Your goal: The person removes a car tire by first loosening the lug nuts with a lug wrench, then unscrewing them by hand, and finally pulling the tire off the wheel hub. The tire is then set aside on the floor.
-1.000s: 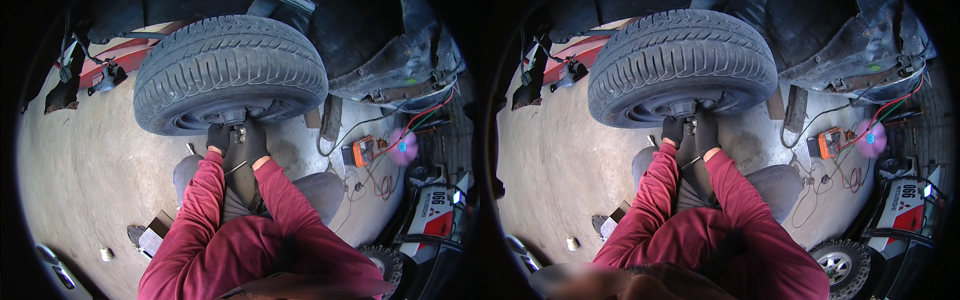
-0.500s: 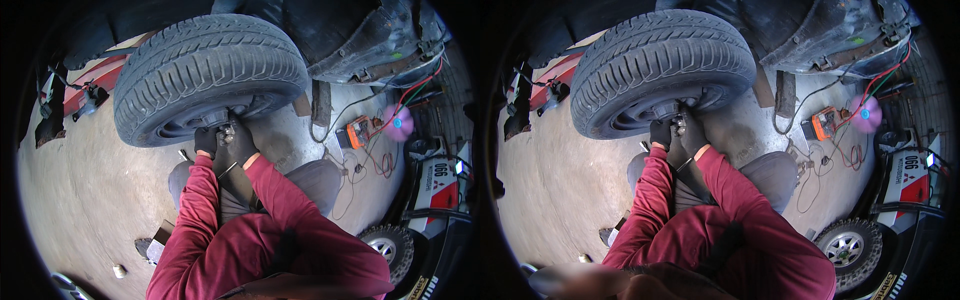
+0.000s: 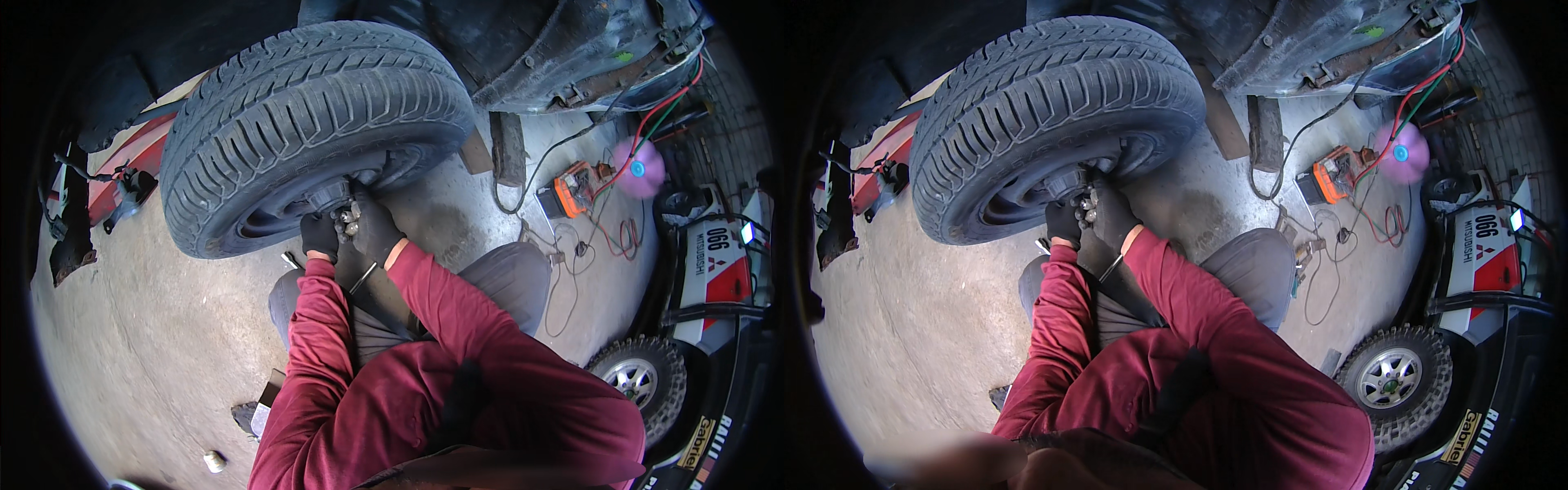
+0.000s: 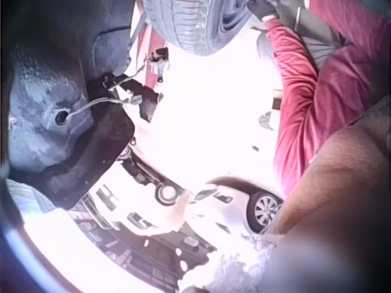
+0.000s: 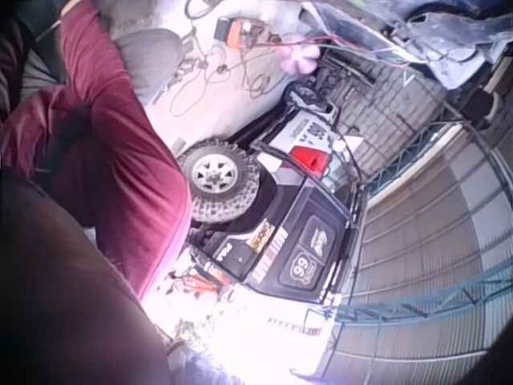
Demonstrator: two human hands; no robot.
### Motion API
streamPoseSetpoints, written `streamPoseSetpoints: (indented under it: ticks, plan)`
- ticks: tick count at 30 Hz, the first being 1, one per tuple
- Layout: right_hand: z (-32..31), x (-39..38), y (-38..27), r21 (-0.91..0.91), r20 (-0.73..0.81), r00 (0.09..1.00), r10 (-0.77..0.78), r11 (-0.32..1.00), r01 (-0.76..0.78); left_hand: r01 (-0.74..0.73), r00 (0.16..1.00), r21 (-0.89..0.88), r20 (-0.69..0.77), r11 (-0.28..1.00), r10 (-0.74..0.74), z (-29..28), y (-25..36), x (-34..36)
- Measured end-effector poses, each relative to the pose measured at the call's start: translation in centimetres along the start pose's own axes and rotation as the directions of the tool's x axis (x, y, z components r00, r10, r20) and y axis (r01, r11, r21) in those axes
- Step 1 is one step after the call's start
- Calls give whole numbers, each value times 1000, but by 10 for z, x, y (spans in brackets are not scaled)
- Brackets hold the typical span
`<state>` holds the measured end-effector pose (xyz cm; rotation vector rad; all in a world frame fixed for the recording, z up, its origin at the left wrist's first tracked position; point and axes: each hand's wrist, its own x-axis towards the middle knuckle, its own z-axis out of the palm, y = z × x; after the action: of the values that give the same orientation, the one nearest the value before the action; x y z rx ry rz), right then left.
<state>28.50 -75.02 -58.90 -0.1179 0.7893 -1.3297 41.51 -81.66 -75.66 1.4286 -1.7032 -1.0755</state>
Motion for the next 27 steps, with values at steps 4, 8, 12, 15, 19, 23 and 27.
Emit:
streamPoseSetpoints:
  ticks: [4, 8, 12, 15, 19, 23, 27]
  plan:
    - [3, 6, 8, -183, -178, 949, -259, 957, 226, -299, 951, 303, 13, 905, 310, -3, 3, -9]
    - [-1, 1, 4, 34, -101, 993, -67, 997, 70, 138, 990, -20, -1, 990, -138, -4, 11, -3]
    - [-3, -5, -3, -89, -15, 998, -57, 995, 55, -19, 1000, 37, -5, 999, 19, -7, 17, -3]
    - [3, -6, 2, -184, -131, 971, -198, 968, 173, -240, 967, 243, -24, 940, 253, -9, 18, -8]
    - [10, -4, 2, 26, -116, 984, -132, 990, 136, -51, 998, 44, 39, 998, 49, -11, 19, -4]
    - [10, -6, -5, -31, -108, 984, -145, 989, 142, -73, 997, 37, 4, 997, 73, -10, 18, -2]
    - [7, -10, -1, -155, -120, 973, -195, 972, 175, -3, 1000, -5, -20, 1000, 2, -6, 7, -6]
